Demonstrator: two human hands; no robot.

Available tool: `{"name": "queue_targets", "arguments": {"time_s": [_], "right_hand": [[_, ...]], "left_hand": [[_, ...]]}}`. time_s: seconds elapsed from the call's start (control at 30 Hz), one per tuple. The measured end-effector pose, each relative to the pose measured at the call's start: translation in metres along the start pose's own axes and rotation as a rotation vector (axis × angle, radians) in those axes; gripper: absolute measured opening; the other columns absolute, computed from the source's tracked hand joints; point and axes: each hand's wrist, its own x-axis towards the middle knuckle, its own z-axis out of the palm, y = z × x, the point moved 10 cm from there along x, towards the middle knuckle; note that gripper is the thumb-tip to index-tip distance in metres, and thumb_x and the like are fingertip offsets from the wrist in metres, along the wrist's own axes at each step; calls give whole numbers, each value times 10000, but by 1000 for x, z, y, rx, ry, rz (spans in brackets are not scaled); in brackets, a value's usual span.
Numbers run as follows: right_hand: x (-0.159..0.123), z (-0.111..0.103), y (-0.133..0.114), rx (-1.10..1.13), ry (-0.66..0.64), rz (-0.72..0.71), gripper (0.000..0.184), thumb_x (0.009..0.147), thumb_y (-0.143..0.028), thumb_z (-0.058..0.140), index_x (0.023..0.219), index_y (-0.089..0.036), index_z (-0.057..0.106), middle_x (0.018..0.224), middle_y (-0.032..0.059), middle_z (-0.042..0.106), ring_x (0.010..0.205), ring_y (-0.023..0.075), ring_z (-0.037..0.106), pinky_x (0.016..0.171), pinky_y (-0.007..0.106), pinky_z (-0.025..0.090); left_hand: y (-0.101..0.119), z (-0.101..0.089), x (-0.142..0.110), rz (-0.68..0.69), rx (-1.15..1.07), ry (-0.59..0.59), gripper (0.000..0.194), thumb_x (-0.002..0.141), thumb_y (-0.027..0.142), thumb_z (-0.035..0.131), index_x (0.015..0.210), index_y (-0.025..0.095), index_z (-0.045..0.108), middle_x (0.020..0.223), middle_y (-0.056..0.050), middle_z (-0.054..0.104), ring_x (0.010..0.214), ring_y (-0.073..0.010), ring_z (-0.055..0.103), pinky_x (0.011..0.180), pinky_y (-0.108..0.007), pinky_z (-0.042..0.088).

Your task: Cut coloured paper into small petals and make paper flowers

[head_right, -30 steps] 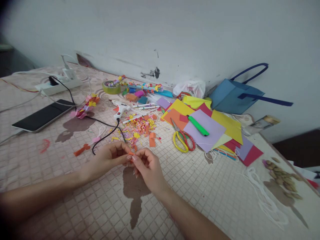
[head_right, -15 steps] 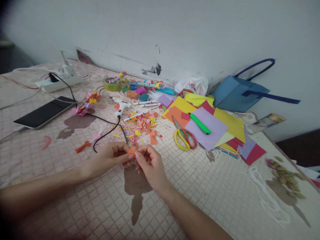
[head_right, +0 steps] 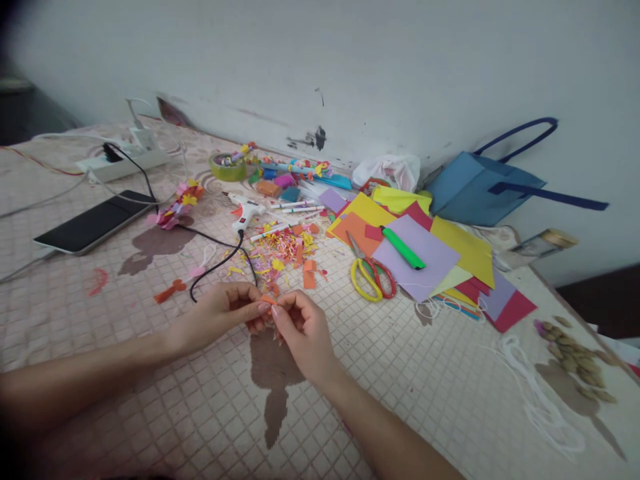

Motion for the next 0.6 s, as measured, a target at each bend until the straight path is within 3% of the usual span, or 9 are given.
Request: {"name": "queue_targets", "arguments": {"time_s": [0.23,0.6], "right_hand": [[1,0,1,33,-5,2,239,906,-376,490,765,-188,535,616,-26,556,506,89,505,476,215,426],[2,-2,2,-4,15,12,189,855,-353,572,755,-197,533,606,-44,521,489,86,485,467,212,412]], "left_hand": [[0,0,1,-9,20,-3,208,775,322,651,755,119,610,641,-5,656,568,-84,601,565,-193,493],[0,2,0,-27,15,-24,237,781,346,650,773,114,604,659,-19,663,589,-98,610,590,-219,496]]}}
